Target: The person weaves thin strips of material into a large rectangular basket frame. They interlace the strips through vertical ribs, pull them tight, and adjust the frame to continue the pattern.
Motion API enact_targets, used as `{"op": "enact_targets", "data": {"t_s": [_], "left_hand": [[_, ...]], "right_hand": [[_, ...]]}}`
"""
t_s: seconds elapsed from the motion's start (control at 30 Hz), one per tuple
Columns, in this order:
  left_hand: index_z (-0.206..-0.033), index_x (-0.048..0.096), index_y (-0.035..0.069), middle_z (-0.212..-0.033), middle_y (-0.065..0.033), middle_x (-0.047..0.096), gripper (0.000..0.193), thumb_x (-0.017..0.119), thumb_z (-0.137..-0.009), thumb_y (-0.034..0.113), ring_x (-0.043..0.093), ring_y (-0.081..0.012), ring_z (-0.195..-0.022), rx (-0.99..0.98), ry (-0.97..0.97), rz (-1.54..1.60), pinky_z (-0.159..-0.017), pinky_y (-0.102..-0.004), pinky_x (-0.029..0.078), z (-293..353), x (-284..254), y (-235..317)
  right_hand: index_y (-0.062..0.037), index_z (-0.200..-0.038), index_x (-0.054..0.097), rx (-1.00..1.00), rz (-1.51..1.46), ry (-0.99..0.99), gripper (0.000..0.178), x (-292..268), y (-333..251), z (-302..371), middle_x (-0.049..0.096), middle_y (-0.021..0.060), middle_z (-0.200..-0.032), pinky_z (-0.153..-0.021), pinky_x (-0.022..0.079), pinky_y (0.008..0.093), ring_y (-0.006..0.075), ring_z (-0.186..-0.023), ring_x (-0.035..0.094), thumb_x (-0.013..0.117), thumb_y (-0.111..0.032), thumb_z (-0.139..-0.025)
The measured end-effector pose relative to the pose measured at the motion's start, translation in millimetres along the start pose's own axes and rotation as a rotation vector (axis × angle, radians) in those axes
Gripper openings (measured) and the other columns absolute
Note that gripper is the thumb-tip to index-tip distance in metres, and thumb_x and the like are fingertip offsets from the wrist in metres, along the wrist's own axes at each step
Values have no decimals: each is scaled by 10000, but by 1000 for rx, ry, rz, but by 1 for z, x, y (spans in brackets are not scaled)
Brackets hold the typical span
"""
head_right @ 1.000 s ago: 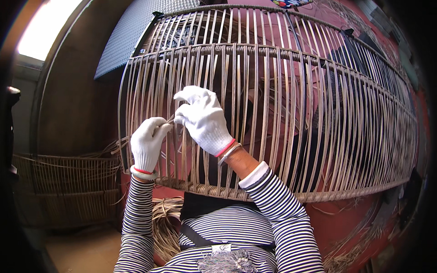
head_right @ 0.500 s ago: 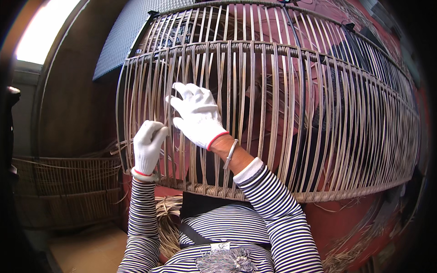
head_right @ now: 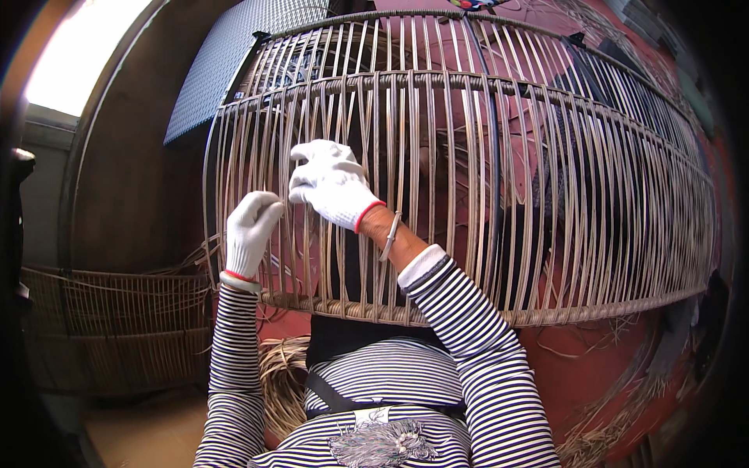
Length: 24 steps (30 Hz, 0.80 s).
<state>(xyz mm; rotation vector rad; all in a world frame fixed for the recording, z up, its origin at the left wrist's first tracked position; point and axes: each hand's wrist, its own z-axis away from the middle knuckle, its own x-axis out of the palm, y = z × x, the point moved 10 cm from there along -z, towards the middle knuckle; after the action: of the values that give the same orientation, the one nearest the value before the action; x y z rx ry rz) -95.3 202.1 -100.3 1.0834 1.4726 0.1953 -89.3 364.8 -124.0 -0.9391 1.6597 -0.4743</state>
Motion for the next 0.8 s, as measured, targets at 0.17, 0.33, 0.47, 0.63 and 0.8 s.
{"op": "enact_targets", "data": {"t_s": [0.17,0.33,0.47,0.63,0.8], "left_hand": [[-1372,701,55,-715,7,639,357,743,-1029,145,523,-59,-558,7,47,-118,-530,-247,450,-1,13,33],[-1113,796,30,-653,39,610,172,717,-1061,173,482,-6,-510,-423,-114,354,-460,-204,359,3,48,13],[-981,788,33,-626,30,610,196,741,-1044,212,525,-25,-497,-583,22,334,-463,-219,413,7,54,0],[-966,772,34,-644,32,623,203,710,-1065,200,519,-16,-503,-468,27,127,-448,-202,388,2,58,3],[-1143,774,49,-709,18,664,152,681,-1083,154,551,-16,-535,-414,-61,218,-461,-204,407,5,57,7]], "right_hand": [[-62,-911,767,-33,163,156,200,-43,-17,12,614,108,-1497,-1195,393,502,323,-1425,518,763,-260,-937],[-107,-905,774,-80,265,154,194,-53,-11,25,662,102,-1434,-1147,473,480,307,-1372,580,840,-281,-852],[-122,-1082,799,119,395,185,278,-46,21,27,678,94,-1390,-1183,445,484,321,-1368,566,808,-279,-853],[-167,-1415,690,7,463,146,559,-37,12,22,622,104,-1445,-1208,361,501,308,-1380,535,725,-399,-908],[-128,-939,829,52,232,-111,234,-36,17,12,691,114,-1394,-1177,402,481,327,-1356,569,748,-348,-926]]}}
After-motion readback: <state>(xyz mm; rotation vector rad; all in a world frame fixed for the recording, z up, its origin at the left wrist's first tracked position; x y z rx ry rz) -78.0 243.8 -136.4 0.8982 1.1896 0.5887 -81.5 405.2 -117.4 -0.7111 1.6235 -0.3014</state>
